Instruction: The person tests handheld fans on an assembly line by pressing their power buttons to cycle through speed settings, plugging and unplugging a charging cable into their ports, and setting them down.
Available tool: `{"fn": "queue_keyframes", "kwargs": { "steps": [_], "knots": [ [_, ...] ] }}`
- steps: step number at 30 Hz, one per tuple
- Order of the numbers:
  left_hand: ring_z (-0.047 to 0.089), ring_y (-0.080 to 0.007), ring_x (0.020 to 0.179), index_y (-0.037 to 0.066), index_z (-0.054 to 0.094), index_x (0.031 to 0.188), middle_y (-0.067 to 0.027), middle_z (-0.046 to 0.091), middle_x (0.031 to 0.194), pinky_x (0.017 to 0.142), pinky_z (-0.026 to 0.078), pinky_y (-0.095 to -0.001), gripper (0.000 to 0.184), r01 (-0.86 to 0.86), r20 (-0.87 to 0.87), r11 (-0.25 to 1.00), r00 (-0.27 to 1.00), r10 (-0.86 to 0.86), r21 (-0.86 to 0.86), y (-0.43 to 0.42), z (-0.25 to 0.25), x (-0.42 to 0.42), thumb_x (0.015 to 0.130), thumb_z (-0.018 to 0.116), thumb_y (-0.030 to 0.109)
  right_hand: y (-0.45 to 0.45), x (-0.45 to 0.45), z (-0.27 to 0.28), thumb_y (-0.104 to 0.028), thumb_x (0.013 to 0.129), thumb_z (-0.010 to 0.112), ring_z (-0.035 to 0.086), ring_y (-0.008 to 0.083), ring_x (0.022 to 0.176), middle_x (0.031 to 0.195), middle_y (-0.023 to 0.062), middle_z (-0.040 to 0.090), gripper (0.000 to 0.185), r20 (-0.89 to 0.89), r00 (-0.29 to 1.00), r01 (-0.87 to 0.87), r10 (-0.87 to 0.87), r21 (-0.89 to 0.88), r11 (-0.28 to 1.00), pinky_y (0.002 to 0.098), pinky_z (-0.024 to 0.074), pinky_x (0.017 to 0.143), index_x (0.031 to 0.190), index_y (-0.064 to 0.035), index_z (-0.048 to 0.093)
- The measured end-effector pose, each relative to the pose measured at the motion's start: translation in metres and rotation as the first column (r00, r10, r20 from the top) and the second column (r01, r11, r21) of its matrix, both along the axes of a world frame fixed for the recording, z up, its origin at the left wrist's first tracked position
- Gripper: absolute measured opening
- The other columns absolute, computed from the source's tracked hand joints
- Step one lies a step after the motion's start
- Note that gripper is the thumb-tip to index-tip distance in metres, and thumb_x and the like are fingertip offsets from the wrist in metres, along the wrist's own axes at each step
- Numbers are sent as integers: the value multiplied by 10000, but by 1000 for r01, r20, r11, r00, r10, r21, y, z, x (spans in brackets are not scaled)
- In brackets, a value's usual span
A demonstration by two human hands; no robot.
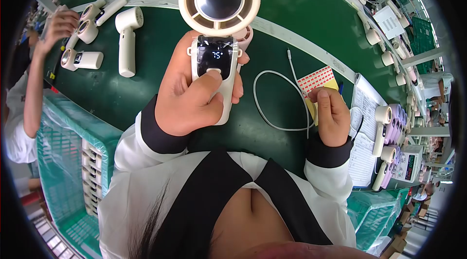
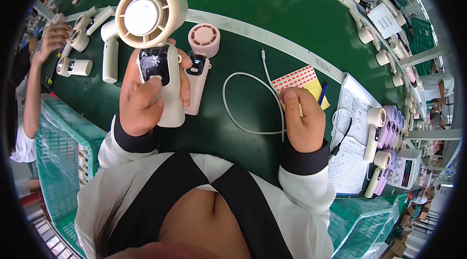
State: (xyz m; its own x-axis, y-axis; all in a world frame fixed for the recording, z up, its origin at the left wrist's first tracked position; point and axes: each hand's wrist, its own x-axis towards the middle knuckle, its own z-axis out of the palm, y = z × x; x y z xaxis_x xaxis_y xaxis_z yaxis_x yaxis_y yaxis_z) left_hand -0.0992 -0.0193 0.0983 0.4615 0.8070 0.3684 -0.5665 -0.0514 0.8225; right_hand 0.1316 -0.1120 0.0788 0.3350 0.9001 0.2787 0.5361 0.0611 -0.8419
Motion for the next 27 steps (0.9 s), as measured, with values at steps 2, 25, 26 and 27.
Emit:
{"fn": "queue_keyframes", "kwargs": {
  "steps": [2,25,26,27],
  "knots": [
    [510,-213,591,-12,258,1226,-224,490,997,527,429,-273,611,-35,-16,999,999,35,1,0,0,1,619,276,-89,0,3,0,-137,896,473,546,164,692,761,87,608,211,9,999,45,-45,10,999,239,436,676,835,27,592],
    [510,-209,603,-15,301,1196,-202,513,983,535,421,-273,544,-95,-107,995,990,93,-18,-3,1,-1,656,288,-84,3,29,9,-148,871,473,511,132,642,717,84,591,213,-205,908,373,-366,-1,928,217,414,616,824,20,596],
    [511,-211,606,-13,301,1197,-201,513,984,535,421,-274,546,-86,-103,996,991,84,-17,-3,0,-2,656,288,-85,3,32,9,-148,871,473,511,132,641,716,83,591,213,-199,906,382,-375,-3,924,216,414,616,825,20,596],
    [511,-213,609,-11,300,1199,-201,514,986,536,421,-276,549,-77,-99,997,992,75,-15,-2,0,-3,655,288,-85,3,35,9,-148,871,473,511,131,640,715,82,592,213,-193,903,390,-383,-3,921,216,414,615,825,20,596]
  ]
}}
